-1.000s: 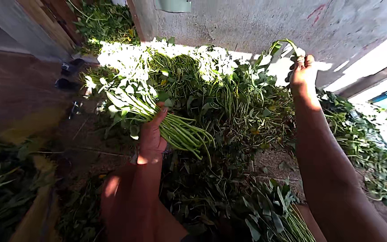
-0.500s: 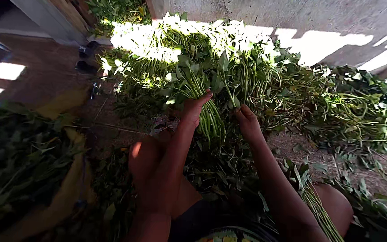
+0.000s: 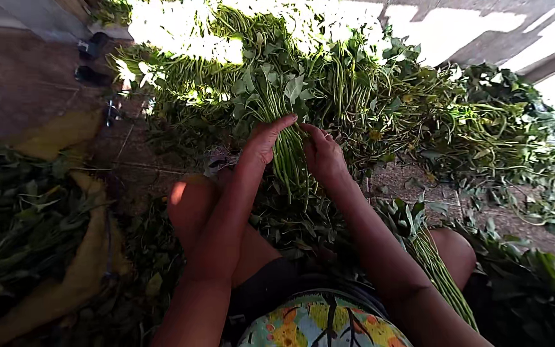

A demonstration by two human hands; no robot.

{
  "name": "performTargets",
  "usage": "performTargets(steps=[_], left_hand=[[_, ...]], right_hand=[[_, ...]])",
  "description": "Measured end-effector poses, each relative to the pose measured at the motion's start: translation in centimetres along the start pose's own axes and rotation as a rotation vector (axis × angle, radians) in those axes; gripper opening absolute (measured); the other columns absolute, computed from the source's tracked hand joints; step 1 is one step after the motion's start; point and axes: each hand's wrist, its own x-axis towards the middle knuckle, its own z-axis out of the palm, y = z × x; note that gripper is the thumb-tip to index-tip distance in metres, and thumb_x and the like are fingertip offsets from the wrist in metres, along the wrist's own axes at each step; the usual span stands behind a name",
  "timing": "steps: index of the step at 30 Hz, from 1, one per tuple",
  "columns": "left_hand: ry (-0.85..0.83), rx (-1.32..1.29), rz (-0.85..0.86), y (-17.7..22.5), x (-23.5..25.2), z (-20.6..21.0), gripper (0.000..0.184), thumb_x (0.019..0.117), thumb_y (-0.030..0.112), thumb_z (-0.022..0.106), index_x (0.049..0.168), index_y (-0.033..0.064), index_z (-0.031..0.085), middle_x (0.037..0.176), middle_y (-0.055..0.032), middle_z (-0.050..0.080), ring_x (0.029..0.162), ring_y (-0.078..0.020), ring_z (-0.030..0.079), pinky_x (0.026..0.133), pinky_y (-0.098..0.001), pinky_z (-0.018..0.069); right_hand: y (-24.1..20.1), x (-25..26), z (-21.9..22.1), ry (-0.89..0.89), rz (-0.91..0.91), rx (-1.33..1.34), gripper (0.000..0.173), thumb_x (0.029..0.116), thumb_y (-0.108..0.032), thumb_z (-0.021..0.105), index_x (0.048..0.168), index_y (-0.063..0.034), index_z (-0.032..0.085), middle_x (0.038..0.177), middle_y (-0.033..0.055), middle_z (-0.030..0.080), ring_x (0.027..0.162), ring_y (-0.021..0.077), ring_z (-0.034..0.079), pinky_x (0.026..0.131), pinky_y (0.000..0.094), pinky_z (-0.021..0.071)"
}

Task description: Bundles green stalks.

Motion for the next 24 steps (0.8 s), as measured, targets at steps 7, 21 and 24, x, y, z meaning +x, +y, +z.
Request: performTargets(steps=[7,21,24], left_hand=[[0.137,-0.131,0.083,0.8,1.4,-0.4,0.023,0.0915,0.008,0.074,0.113,0.0068,0.065,0.105,-0.0075,0.068,0.098,-0.0168,0.067,0.087,-0.0366,0.0576],[0.133,-0.305,0.194,0.4,1.7,0.7,0.023,0.0968,0.002,0.064,0.119,0.0066,0.061,0.097,-0.0058,0.069,0.085,-0.0160,0.069,0.079,-0.0326,0.0609],[0.030,-0.375,0.189,0.2,1.2,1.3,0.037,0.0993,0.002,0.060,0.136,0.0086,0.055,0.105,-0.0046,0.068,0.088,-0.0151,0.070,0.080,-0.0325,0.0614]], right_hand=[[-0.6,-1.2,-2.4,-0.185,0.162,-0.002,0.018,0.0990,-0.008,0.062,0.111,0.0039,0.067,0.096,0.0224,0.069,0.086,0.0366,0.069,0.076,0.0551,0.0558],[3.9,-5.4,-3.5,-0.184,0.241,0.324,0.054,0.1072,-0.035,0.054,0.151,-0.0064,0.043,0.112,0.0180,0.070,0.088,0.0265,0.071,0.080,0.0472,0.0592],[2.5,-4.3,-1.7,-0.274,0.280,0.463,0.036,0.1083,-0.021,0.053,0.141,-0.0049,0.052,0.096,0.0138,0.068,0.068,0.0188,0.063,0.063,0.0366,0.0555]])
